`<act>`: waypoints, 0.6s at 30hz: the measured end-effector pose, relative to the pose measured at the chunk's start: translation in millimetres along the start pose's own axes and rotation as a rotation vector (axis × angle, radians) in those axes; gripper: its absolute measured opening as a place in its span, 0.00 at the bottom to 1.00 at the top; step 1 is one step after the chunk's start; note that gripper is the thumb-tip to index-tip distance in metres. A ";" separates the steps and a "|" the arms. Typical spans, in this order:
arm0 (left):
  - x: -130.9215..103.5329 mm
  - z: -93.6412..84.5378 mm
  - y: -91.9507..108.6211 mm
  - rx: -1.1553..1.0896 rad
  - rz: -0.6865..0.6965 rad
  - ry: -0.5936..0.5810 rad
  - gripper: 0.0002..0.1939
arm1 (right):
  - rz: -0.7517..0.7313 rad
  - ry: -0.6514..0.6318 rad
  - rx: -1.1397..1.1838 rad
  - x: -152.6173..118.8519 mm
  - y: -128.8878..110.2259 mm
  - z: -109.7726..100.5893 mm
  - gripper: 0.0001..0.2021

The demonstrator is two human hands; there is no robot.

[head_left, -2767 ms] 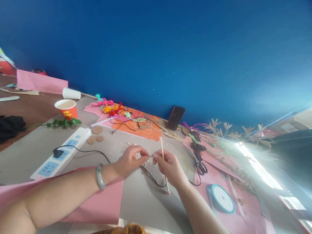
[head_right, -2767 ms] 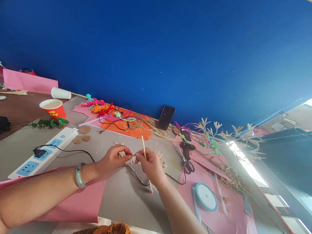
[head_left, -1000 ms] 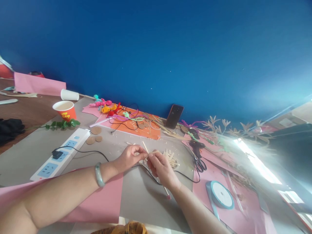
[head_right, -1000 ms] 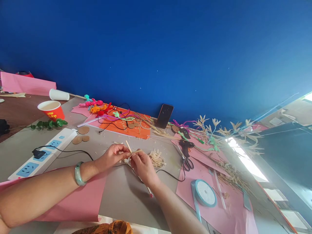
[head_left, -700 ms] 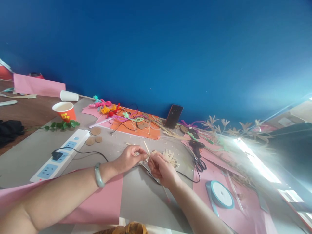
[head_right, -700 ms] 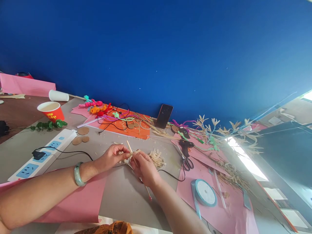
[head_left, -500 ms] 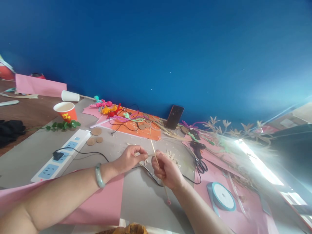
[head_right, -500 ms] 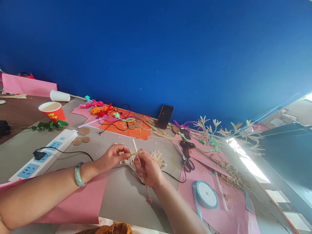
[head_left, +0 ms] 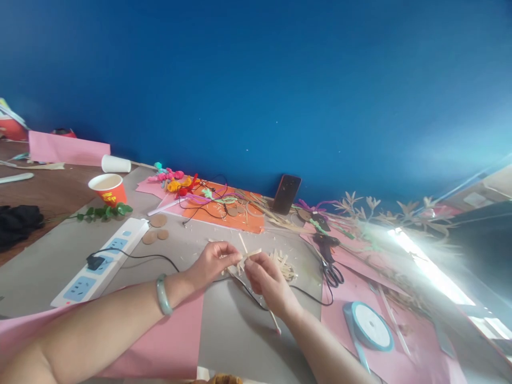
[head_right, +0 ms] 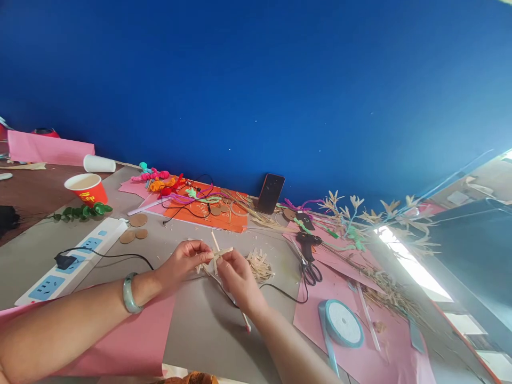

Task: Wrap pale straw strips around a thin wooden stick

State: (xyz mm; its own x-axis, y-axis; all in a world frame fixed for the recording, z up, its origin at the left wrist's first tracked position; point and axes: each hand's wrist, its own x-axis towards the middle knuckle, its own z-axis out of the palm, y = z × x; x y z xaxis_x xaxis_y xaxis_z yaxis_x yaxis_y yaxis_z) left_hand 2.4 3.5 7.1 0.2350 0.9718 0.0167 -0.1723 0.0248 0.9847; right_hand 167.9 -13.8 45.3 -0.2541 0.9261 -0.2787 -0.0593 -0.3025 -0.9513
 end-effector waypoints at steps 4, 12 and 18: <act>-0.1 0.7 -2.2 0.048 -0.001 -0.009 0.13 | -0.030 0.023 -0.107 -4.8 0.8 9.4 0.17; 1.0 0.5 -1.3 0.093 -0.011 -0.038 0.13 | 0.012 0.033 -0.067 -7.1 -1.5 11.1 0.18; -0.8 -0.4 0.9 0.101 -0.025 -0.075 0.14 | 0.033 0.013 0.009 -8.3 3.8 11.4 0.19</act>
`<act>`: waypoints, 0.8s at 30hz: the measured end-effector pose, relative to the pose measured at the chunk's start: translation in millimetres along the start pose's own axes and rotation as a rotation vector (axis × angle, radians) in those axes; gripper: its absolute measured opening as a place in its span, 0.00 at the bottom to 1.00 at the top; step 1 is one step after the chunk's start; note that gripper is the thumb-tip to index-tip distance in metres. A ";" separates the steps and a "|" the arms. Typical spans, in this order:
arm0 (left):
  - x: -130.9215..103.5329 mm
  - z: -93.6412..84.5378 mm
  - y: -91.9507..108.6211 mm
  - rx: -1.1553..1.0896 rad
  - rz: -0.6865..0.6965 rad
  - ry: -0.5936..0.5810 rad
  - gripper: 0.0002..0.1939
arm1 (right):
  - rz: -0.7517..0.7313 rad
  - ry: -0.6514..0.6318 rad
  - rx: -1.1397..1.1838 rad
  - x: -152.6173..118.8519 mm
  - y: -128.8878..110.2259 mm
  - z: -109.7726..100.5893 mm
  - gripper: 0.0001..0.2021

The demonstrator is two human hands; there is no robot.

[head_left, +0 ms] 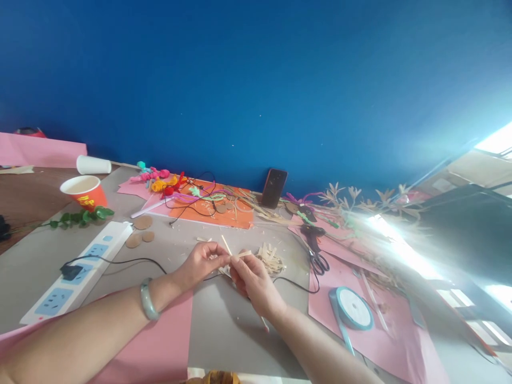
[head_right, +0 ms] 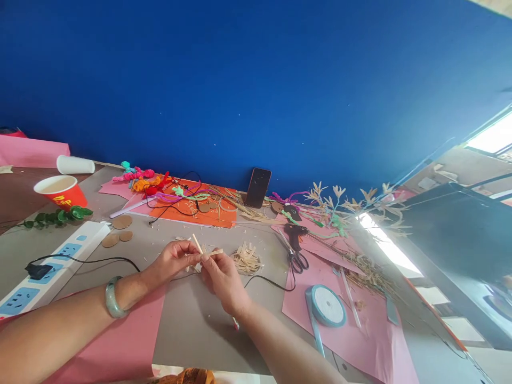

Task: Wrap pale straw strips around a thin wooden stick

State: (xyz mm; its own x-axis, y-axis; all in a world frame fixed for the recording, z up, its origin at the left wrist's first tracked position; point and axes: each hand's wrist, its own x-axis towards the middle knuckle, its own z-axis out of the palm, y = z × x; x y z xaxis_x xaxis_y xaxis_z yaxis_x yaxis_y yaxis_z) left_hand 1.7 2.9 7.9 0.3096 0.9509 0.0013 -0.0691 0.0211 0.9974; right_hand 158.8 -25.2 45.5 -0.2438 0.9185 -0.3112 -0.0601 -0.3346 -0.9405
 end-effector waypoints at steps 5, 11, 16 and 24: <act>-1.1 0.1 2.0 -0.005 0.002 -0.029 0.14 | 0.134 -0.109 0.144 3.1 1.1 -5.9 0.18; -0.2 -2.4 3.8 0.018 0.002 -0.024 0.15 | 0.204 -0.150 0.292 8.3 2.1 -12.6 0.15; 1.9 -4.7 3.8 0.007 -0.027 -0.005 0.16 | 0.154 -0.159 0.396 8.7 -4.3 -20.5 0.15; 3.5 -2.3 5.4 -0.187 -0.034 0.067 0.14 | -0.032 0.051 0.328 10.2 -17.7 -29.5 0.15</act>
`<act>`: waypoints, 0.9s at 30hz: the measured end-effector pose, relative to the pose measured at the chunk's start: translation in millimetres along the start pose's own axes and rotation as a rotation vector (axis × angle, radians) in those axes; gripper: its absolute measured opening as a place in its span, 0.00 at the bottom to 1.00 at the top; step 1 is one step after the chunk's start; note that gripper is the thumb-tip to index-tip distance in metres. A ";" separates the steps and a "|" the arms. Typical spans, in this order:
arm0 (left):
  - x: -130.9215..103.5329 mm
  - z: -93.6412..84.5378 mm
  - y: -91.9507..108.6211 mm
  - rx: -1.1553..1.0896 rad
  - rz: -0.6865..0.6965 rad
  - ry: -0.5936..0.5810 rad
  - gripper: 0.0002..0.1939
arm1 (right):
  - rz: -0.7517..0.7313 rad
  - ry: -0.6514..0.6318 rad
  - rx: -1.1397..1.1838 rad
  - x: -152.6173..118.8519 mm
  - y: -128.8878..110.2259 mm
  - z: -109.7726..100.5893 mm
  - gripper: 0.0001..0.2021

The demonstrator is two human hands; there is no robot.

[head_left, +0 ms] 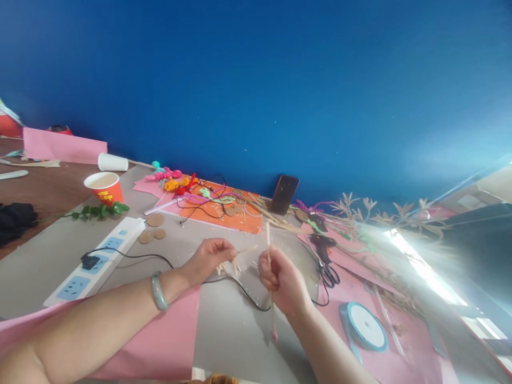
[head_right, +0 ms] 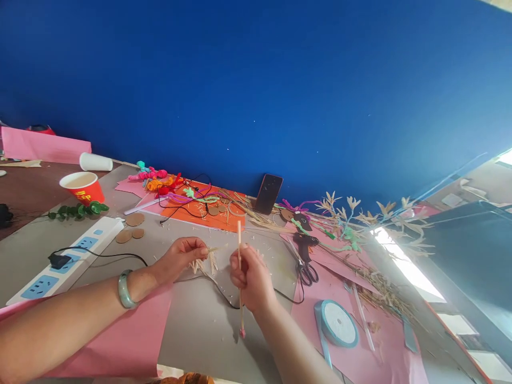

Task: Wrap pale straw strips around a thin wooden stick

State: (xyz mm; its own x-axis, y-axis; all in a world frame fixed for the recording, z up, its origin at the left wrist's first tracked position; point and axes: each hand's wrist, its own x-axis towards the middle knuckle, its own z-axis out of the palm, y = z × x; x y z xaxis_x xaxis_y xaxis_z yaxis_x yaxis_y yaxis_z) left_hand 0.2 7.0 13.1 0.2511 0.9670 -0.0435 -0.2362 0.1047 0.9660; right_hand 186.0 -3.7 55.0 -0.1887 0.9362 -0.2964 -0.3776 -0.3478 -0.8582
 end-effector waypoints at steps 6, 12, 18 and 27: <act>-2.1 2.4 -2.3 -0.002 0.021 -0.037 0.12 | 0.120 -0.135 -0.276 -8.3 22.5 16.4 0.16; -0.9 -1.1 -9.2 0.101 0.018 -0.080 0.15 | 0.093 -0.096 -0.318 -10.9 23.4 22.4 0.19; -0.7 -1.4 -7.8 0.122 0.035 -0.069 0.14 | 0.075 -0.111 -0.310 -5.7 27.1 15.6 0.20; -1.5 2.5 -6.0 0.114 0.041 -0.088 0.15 | 0.063 -0.061 -0.305 -9.8 24.8 21.9 0.20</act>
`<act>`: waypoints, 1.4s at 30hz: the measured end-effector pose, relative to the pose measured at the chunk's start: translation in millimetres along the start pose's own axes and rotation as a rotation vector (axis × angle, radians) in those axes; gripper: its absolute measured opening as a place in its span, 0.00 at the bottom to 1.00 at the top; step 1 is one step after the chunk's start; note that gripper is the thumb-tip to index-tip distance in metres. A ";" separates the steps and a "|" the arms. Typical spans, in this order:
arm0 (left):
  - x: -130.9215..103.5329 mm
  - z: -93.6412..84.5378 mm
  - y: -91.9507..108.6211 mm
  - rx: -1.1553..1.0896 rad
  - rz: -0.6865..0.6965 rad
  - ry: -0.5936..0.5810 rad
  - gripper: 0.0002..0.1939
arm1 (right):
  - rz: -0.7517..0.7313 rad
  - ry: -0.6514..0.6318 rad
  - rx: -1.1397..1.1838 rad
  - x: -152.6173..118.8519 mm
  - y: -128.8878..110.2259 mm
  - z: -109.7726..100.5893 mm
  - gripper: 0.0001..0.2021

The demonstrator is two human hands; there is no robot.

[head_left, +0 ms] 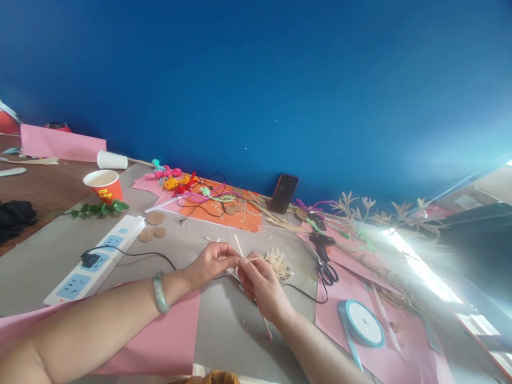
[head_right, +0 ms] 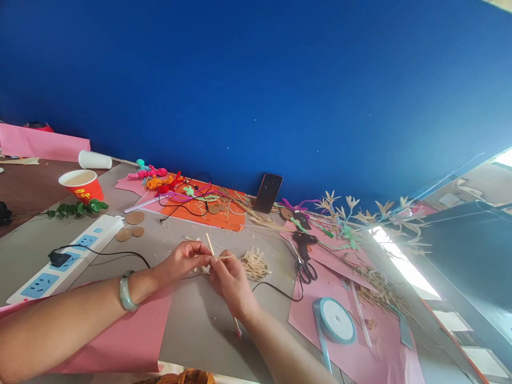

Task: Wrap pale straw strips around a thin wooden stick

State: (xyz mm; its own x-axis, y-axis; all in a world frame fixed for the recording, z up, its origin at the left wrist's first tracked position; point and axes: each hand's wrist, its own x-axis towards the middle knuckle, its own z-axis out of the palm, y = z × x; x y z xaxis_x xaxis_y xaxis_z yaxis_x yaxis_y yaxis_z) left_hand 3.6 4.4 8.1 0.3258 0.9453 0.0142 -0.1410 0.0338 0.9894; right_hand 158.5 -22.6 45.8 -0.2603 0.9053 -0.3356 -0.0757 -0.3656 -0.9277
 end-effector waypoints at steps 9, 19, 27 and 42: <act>-2.7 -1.4 5.5 0.073 0.033 0.006 0.12 | 0.113 -0.110 0.197 3.4 -2.9 -9.2 0.19; 0.8 -4.4 3.7 -0.073 -0.055 0.016 0.15 | -0.011 -0.018 0.313 8.9 -11.8 -23.0 0.16; 1.6 -1.1 1.8 -0.131 -0.024 0.106 0.12 | 0.061 -0.027 0.123 5.9 -3.2 -11.2 0.13; 0.9 -1.5 -4.4 0.113 0.020 0.057 0.11 | 0.086 -0.022 0.077 3.6 4.7 -0.8 0.21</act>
State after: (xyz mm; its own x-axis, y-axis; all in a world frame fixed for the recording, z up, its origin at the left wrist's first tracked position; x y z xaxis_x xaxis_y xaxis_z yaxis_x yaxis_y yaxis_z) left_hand 3.0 5.6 3.5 0.2695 0.9626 0.0290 -0.0394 -0.0190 0.9990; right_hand 158.0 -20.9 40.0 -0.2899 0.8652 -0.4092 -0.1255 -0.4583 -0.8799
